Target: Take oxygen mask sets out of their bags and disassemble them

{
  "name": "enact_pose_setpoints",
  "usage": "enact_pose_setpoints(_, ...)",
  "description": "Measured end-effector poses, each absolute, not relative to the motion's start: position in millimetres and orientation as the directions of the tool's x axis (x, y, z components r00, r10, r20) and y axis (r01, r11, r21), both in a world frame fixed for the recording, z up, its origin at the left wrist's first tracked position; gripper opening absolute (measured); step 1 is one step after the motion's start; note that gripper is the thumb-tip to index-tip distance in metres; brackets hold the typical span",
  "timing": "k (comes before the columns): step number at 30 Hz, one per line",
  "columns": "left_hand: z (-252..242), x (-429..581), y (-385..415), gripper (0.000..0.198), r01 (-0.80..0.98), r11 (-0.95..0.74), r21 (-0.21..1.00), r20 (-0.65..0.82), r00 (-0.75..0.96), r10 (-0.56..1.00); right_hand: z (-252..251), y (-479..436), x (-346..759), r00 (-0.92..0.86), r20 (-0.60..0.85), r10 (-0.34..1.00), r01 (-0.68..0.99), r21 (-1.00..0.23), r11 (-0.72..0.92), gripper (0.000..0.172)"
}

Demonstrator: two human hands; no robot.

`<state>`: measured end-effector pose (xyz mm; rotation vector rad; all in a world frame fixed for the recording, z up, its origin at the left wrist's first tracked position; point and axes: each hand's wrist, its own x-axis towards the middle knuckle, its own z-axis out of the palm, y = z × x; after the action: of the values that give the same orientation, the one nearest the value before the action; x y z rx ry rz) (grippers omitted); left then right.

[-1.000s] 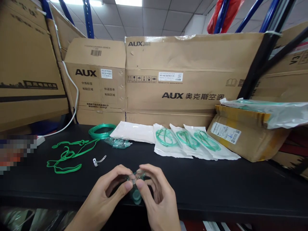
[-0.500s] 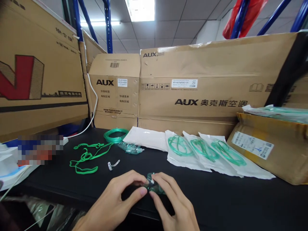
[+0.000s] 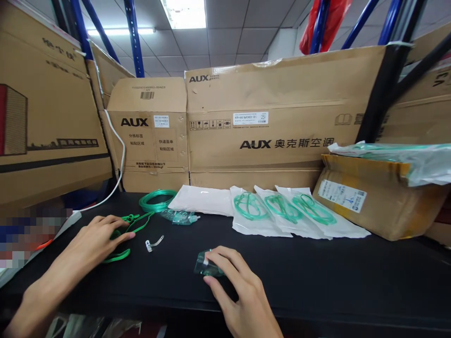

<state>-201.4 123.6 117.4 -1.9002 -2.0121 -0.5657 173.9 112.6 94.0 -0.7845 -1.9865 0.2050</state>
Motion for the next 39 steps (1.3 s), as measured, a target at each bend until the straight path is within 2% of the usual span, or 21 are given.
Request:
enact_pose_setpoints(5,116.9,-210.6,130.3,0.034,0.996,0.05,0.068,0.423,-0.074,0.903,94.5,112.9,173.1,-0.348,0.734,0.583,0.425,-0.431,0.796,0.033)
enact_pose_setpoints(9,135.1,-198.7,131.8,0.034,0.996,0.01,0.092,0.515,-0.056,0.855,93.9,113.6,174.1,-0.353,0.725,0.591,0.421,-0.441,0.793,0.034)
enact_pose_setpoints(13,164.3,-172.6,123.5,0.039,0.973,-0.063,0.222,0.666,-0.104,0.739,93.7,113.5,173.4,-0.356,0.719,0.597,0.427,-0.443,0.788,0.035)
enact_pose_setpoints(17,186.2,-137.5,115.3,0.037,0.911,-0.22,0.35,0.699,-0.097,0.709,93.2,112.7,172.9,-0.355,0.729,0.585,0.436,-0.425,0.793,0.034)
enact_pose_setpoints(22,180.2,-84.5,112.2,0.02,0.803,-0.499,0.324,0.59,0.241,0.771,89.2,117.1,190.3,-0.315,0.771,0.553,0.555,-0.323,0.767,0.036)
enact_pose_setpoints(25,159.0,-56.9,111.6,0.015,0.78,-0.538,0.319,0.459,0.369,0.808,87.3,120.3,209.2,-0.275,0.787,0.552,0.651,-0.27,0.709,0.033)
enact_pose_setpoints(29,132.7,-46.3,108.6,0.011,0.758,-0.536,0.371,0.377,0.405,0.833,88.8,119.4,227.0,-0.245,0.772,0.587,0.724,-0.257,0.64,0.03)
enact_pose_setpoints(33,124.6,-62.5,101.1,0.019,0.747,-0.521,0.413,0.395,0.369,0.841,93.2,114.5,230.8,-0.249,0.761,0.599,0.739,-0.251,0.625,0.027)
enact_pose_setpoints(39,120.8,-82.5,101.0,0.021,0.784,-0.48,0.393,0.401,0.324,0.857,97.9,109.3,229.8,-0.272,0.77,0.577,0.723,-0.232,0.651,0.025)
